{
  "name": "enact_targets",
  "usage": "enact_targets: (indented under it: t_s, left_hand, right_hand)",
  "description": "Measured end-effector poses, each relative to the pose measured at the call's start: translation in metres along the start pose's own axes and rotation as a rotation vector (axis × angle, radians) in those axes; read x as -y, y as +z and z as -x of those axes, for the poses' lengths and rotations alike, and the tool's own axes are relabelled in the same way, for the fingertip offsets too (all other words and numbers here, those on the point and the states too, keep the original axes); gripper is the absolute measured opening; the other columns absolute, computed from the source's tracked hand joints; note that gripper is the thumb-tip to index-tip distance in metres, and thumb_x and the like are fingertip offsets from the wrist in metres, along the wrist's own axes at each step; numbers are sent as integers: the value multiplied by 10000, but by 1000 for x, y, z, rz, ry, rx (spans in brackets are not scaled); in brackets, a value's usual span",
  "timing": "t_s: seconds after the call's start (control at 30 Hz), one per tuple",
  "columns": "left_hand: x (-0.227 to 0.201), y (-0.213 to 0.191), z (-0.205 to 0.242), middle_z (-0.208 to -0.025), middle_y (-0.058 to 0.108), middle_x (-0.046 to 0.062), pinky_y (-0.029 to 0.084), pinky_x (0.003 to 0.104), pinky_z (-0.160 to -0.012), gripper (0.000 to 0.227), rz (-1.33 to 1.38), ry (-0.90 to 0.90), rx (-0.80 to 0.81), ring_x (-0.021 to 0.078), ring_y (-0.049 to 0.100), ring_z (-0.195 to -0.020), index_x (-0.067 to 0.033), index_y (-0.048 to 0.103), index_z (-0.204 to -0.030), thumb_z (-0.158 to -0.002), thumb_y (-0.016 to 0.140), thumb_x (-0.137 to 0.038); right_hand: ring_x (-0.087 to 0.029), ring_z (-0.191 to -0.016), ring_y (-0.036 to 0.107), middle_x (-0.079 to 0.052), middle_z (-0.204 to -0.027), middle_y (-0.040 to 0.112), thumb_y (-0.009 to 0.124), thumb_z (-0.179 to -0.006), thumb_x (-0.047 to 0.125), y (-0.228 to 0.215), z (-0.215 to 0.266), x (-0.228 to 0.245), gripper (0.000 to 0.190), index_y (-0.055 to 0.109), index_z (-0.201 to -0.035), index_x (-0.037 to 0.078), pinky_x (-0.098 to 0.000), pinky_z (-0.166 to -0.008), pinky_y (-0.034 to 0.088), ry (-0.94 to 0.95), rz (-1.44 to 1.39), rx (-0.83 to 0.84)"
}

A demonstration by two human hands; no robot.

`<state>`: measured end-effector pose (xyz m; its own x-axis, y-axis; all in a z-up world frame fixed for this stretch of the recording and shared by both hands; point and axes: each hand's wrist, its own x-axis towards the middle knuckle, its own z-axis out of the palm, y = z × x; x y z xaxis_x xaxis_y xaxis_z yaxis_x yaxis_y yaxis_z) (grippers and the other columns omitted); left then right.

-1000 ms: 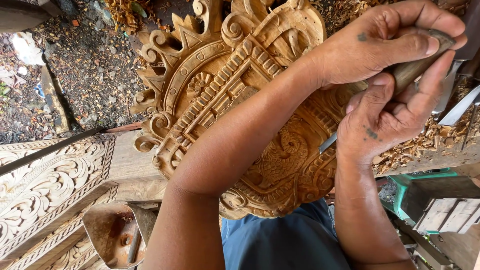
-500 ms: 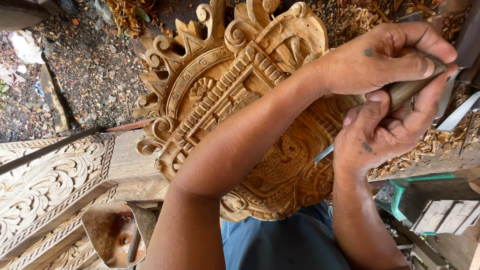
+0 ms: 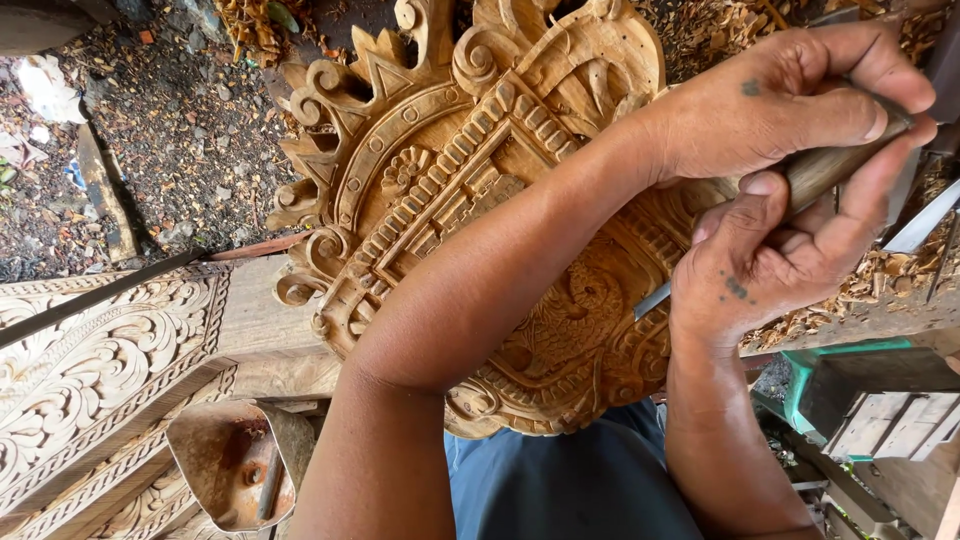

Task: The person carves details into an ornate wooden crest using chisels, then draws markings onto the carving with a pencil.

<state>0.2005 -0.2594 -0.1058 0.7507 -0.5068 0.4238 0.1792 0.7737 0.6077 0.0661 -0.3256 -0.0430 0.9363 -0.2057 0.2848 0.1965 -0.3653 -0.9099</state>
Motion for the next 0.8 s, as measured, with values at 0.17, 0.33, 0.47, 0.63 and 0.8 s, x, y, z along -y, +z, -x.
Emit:
enact_targets:
  t_s: [0.17, 0.33, 0.47, 0.63, 0.8]
  left_hand:
    - [-9, 3, -3, -1101, 750, 84, 603, 325, -999, 160, -87, -15, -7, 146, 726, -1050, -6, 658, -1163, -1024, 625, -77]
    - [-9, 4, -1, -1080, 755, 102, 618, 340, -1001, 76, 74, -21, 1, 168, 745, -1085, -1, 668, -1119, -1051, 664, -35]
    - [-5, 2, 1, -1076, 777, 131, 652, 364, -1016, 79, 66, -96, -38, 201, 777, -1101, 16, 688, -1111, -1041, 676, -21]
    - [-13, 5, 3, -988, 775, 108, 656, 353, -947, 25, 114, -104, -42, 197, 784, -1033, -5, 671, -1008, -1017, 674, -28]
    - [-21, 10, 0, -1000, 730, 87, 630, 332, -965, 50, 169, -98, -49, 215, 767, -1089, 16, 653, -1009, -1031, 681, -19]
  right_hand:
    - [-102, -559, 578, -114, -1192, 661, 575, -1258, 100, -1, 4, 5, 520, 228, -1644, 93, -234, -571, 490, 4, 26, -2]
    - [-102, -537, 596, -86, -943, 665, 575, -1268, 89, -2, 9, 0, 510, 244, -1655, 62, -229, -554, 487, 24, 22, -3]
    - [-101, -541, 605, -91, -886, 641, 556, -1257, 81, 0, 11, 3, 527, 212, -1653, 37, -223, -548, 482, 64, 48, -10]
    - [-98, -548, 604, -99, -921, 664, 563, -1236, 85, 2, 13, 8, 541, 209, -1642, 32, -217, -543, 462, 71, 14, -6]
    - [-117, -559, 601, -138, -985, 676, 586, -1209, 88, 5, 7, 4, 545, 247, -1632, 34, -227, -539, 454, 35, -9, -31]
